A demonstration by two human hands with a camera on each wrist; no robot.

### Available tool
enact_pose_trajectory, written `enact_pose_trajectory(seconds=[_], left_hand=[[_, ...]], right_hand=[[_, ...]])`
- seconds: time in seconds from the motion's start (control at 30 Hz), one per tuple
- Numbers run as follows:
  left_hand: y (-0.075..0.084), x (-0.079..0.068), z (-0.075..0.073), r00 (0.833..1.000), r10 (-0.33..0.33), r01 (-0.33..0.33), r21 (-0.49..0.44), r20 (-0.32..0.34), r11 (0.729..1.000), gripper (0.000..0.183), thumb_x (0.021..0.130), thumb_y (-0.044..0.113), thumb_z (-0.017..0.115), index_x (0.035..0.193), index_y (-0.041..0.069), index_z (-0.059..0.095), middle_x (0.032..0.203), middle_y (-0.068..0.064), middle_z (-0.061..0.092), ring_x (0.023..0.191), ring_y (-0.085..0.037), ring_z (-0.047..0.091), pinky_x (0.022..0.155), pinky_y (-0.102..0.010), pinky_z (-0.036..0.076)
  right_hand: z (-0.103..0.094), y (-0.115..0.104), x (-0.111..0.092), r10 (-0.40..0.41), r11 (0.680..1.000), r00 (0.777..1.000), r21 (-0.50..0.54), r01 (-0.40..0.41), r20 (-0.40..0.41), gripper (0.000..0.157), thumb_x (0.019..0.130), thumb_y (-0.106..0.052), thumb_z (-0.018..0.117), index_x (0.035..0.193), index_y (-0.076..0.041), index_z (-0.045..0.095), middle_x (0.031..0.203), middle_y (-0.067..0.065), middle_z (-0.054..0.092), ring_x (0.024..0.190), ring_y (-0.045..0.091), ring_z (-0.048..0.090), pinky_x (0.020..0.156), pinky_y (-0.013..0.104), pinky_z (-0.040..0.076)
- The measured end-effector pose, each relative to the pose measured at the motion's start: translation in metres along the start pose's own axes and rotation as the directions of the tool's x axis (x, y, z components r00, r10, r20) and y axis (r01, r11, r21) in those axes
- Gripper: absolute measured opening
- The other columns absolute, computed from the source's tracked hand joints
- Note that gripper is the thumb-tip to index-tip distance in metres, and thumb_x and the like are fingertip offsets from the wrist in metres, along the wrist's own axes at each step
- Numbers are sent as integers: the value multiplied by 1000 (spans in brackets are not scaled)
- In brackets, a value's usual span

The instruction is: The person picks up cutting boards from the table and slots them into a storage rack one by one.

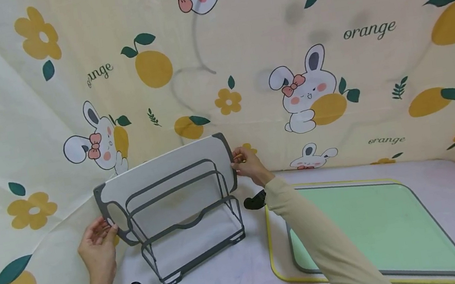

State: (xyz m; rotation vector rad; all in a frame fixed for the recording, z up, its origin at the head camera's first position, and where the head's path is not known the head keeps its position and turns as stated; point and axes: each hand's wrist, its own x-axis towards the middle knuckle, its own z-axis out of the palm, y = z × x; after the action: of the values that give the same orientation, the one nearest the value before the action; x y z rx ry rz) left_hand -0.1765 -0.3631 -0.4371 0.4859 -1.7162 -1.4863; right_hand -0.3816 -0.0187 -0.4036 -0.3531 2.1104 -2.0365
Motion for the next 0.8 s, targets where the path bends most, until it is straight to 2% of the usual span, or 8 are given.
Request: enact_pose_trajectory(seconds=[0.23, 0.5, 0.8], left_hand=[[-4, 0, 0, 1000, -2, 2, -24, -1, 1000, 36, 85, -11, 66, 120, -3, 61, 99, 0, 59, 88, -10, 58, 72, -10, 48], [-4, 0, 1, 1000, -27, 27, -3, 5, 1000, 35, 87, -8, 66, 121, -1, 61, 101, 0, 58, 89, -9, 57, 72, -10, 48], [-3, -1, 13, 998, -23, 27, -82, 55, 996, 33, 84, -14, 66, 114, -1, 63, 96, 0, 59, 84, -8, 60, 71, -11, 49]], right_hand=[[1, 4, 0, -2, 1000, 1000, 6, 2, -18, 21, 91, 10, 57, 108, -1, 50, 96, 9, 46, 91, 20, 47, 91, 54, 47], [-1, 3, -4, 3, 1000, 1000, -4, -3, -3, 19, 93, 8, 56, 109, -1, 49, 94, 9, 47, 90, 20, 47, 93, 54, 46], [-14, 4, -4, -30, 999, 999, -21, 29, -28, 18, 92, 8, 57, 109, 3, 51, 92, 9, 49, 86, 17, 47, 92, 55, 45]])
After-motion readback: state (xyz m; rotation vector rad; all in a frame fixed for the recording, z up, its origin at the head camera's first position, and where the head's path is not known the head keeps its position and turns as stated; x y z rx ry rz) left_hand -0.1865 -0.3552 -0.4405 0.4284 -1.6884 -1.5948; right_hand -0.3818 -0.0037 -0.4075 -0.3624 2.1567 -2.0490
